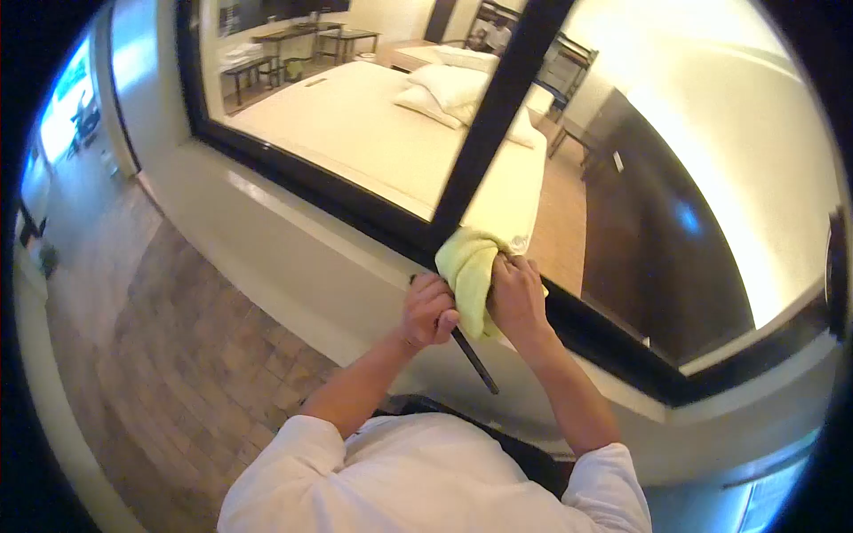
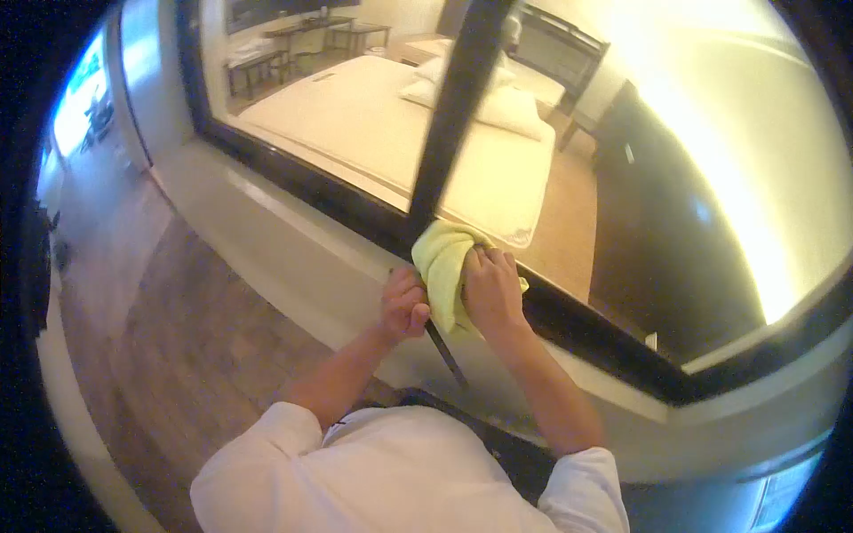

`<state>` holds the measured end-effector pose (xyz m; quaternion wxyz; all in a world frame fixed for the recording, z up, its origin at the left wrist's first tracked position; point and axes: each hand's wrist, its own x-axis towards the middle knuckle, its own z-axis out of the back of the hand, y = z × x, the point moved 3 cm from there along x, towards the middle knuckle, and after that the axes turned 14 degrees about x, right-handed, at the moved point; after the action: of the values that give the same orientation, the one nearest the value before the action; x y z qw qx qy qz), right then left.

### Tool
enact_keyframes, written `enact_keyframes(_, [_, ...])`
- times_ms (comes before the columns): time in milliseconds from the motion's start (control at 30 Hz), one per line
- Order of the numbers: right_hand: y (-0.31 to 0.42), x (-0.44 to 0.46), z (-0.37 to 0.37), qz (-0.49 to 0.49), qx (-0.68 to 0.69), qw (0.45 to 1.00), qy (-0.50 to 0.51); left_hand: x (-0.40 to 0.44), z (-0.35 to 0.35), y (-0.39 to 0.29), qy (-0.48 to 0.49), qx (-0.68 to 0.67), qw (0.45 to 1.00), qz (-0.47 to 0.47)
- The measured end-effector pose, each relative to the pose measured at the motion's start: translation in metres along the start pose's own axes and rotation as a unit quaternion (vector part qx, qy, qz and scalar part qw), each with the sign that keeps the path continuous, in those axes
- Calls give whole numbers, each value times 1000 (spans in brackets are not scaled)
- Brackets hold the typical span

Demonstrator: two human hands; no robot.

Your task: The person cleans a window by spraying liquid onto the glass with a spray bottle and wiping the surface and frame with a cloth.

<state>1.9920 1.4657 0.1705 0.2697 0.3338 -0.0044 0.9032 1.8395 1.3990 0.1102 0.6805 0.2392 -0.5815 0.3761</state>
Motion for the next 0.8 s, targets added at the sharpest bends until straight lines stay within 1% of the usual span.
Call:
enact_keyframes(33, [5, 7, -4, 17, 2, 1000, 3, 0, 1, -2, -21, -28, 999, 14])
enact_keyframes(100, [19, 13, -13, 58, 108, 992, -17, -15, -10, 0, -56, -12, 998, 20])
enact_keyframes(133, [15, 12, -19, 18, 198, 980, -25, -18, -13, 0, -63, -28, 998, 15])
enact_keyframes(167, [13, 9, -20, 33, 202, 979, -18, -20, -15, 0, -69, -43, 997, 10])
enact_keyframes(200, [10, 3, -18, 23, 170, 985, -1, -21, -12, -3, -74, -29, 997, 16])
enact_keyframes(233, [10, 5, -11, 14, 137, 990, 15, -20, -10, -8, -33, -17, 999, 12])
enact_keyframes(267, [9, 10, 0, 2, 107, 991, 79, -19, -11, -12, 8, -4, 1000, 10])
enact_keyframes(300, [11, 16, 10, -13, 73, 988, 134, -20, -11, -12, 6, 4, 1000, 10])
enact_keyframes(333, [9, 14, 11, -1, 52, 994, 99, -20, -13, -13, 15, 3, 1000, 7])
enact_keyframes(367, [7, 13, 1, 7, 55, 994, 98, -21, -13, -13, 23, 2, 1000, 5])
enact_keyframes(433, [10, 17, -6, 49, 55, 997, -33, -22, -15, -14, 12, 7, 1000, -8])
enact_keyframes(500, [13, 16, -1, 58, 76, 995, -40, -23, -15, -15, 5, 23, 1000, 2])
enact_keyframes(567, [10, 17, 1, -28, 133, 985, 106, -17, -16, -15, -7, 15, 1000, -7])
enact_keyframes(600, [12, 16, 9, -80, 168, 974, 130, -14, -15, -14, -19, 11, 1000, -13])
enact_keyframes(633, [13, 9, 13, -81, 166, 975, 127, -16, -16, -11, -20, 8, 1000, -16])
enact_keyframes(700, [0, -20, 25, -214, 192, 958, -2, -26, -19, -9, -3, 21, 999, -49])
enact_keyframes(767, [-8, -50, 44, -207, 351, 903, -134, -33, -32, -17, 7, 19, 998, -55])
enact_keyframes(800, [-20, -68, 39, -220, 522, 793, -223, -34, -35, -14, 23, 22, 997, -65])
